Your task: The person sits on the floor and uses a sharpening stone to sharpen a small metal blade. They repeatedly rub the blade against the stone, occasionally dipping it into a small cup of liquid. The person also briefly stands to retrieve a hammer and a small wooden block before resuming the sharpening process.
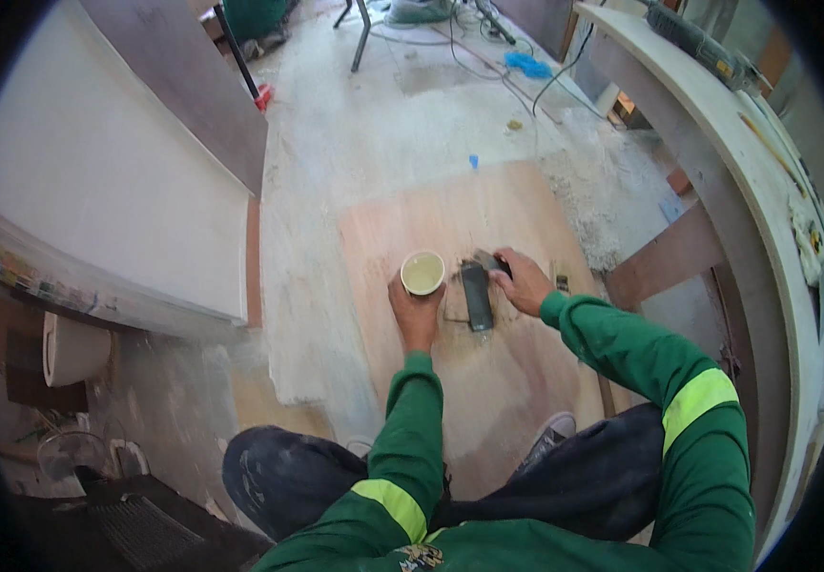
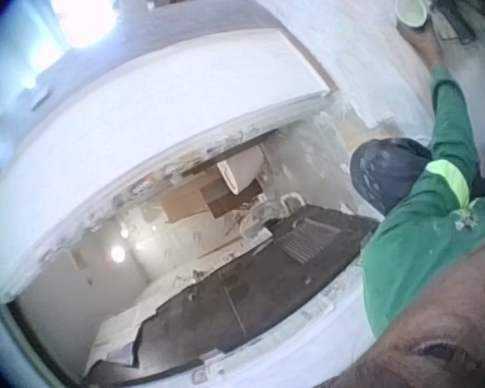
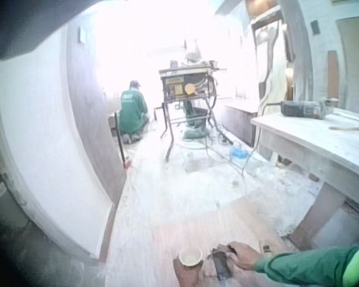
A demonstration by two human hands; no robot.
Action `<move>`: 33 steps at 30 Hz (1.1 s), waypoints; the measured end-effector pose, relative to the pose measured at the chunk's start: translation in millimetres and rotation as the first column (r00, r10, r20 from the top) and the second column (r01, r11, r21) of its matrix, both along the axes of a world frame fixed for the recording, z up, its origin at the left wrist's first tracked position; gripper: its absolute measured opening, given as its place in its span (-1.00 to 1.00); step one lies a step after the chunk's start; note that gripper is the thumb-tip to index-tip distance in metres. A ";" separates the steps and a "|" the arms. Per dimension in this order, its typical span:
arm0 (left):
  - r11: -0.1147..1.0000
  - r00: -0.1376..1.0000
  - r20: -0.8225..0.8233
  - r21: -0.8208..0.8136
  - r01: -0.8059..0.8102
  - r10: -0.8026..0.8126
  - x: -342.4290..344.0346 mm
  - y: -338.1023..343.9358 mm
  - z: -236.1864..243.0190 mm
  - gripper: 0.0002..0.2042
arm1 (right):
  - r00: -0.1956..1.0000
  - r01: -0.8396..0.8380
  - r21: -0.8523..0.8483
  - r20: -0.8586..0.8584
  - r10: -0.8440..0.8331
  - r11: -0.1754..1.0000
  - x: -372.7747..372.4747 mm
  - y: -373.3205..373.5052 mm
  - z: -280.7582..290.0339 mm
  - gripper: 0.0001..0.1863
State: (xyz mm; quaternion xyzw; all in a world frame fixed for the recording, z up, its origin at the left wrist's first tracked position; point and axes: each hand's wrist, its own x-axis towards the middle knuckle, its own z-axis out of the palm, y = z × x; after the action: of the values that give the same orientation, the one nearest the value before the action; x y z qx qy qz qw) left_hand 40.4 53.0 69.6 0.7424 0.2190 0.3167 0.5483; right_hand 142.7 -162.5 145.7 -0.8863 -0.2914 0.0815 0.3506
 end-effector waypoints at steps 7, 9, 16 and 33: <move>0.983 0.999 -0.047 0.186 -0.002 0.011 -5.5 -4.7 13.8 -0.31 | 0.986 -0.160 -0.092 0.026 0.163 0.983 -12.0 23.1 33.0 -0.62; 0.982 0.999 -0.038 0.187 0.000 0.007 -4.6 -6.9 17.5 -0.32 | 0.982 -0.188 -0.109 0.005 0.190 0.976 -16.6 29.1 46.0 -0.65; 0.969 1.000 -0.003 0.248 0.022 -0.021 -1.7 -13.7 19.5 -0.31 | 0.957 -0.256 -0.216 0.083 0.279 0.942 -19.4 43.9 52.3 -0.69; 0.971 1.000 -0.008 0.238 0.008 -0.006 -2.5 -12.0 23.5 -0.31 | 0.978 -0.196 -0.220 0.030 0.207 0.956 -13.8 62.9 48.4 -0.63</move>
State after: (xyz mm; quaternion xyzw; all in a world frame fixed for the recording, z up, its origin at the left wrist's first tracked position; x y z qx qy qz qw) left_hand 37.8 41.0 93.2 0.8047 0.1790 0.3360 0.4556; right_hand 128.9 -99.6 194.1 -0.8866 -0.3788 0.1246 0.2341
